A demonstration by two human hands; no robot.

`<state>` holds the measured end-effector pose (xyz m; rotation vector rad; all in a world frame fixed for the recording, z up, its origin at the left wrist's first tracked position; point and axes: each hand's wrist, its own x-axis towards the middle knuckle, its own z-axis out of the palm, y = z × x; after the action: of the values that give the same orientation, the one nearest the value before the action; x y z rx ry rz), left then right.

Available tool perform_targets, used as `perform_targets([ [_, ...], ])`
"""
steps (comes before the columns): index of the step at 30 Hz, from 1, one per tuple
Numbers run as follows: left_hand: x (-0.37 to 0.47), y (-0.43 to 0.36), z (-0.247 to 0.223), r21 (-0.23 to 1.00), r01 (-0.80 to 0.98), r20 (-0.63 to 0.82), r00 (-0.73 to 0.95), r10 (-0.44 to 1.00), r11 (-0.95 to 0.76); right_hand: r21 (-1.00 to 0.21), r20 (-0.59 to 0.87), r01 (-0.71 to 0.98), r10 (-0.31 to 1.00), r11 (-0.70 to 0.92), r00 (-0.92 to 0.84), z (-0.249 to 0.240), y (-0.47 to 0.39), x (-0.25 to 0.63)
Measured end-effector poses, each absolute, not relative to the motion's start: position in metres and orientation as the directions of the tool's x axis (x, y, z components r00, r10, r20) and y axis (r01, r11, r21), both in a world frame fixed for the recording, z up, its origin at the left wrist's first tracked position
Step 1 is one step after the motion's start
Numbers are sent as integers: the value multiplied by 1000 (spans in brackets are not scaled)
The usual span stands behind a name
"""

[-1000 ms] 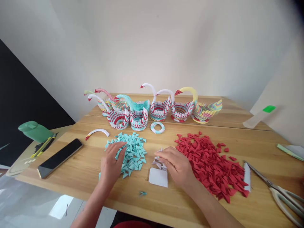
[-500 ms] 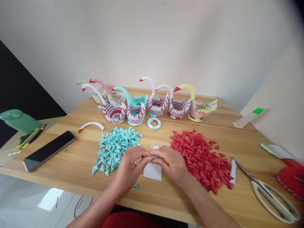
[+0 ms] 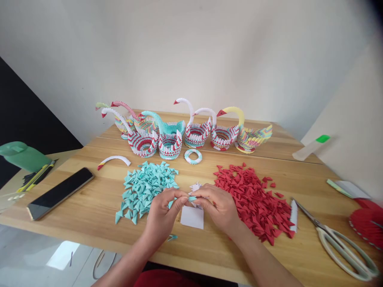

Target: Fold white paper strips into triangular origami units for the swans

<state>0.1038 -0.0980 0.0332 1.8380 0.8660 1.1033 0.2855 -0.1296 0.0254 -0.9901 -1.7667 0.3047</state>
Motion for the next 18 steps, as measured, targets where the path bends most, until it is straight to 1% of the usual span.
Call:
perform_targets([
  [4, 104, -99, 31, 784, 192, 487, 397, 778, -590, -641, 617, 493, 777, 588, -125, 26, -131, 284],
  [7, 107, -102, 29, 743, 211, 530, 392, 752, -635, -638, 596, 513, 790, 574, -143, 28, -133, 284],
  [11, 111, -107, 25, 797, 202, 495, 324, 806, -570, -576, 617, 563, 767, 593, -176, 29, -135, 284],
  [13, 111, -108, 24, 823, 177, 470, 321, 822, -540, -545, 627, 576, 752, 609, -203, 28, -135, 285],
  [18, 109, -109, 25, 841, 129, 465, 325, 824, -525, -543, 631, 544, 739, 639, -238, 25, -131, 285],
])
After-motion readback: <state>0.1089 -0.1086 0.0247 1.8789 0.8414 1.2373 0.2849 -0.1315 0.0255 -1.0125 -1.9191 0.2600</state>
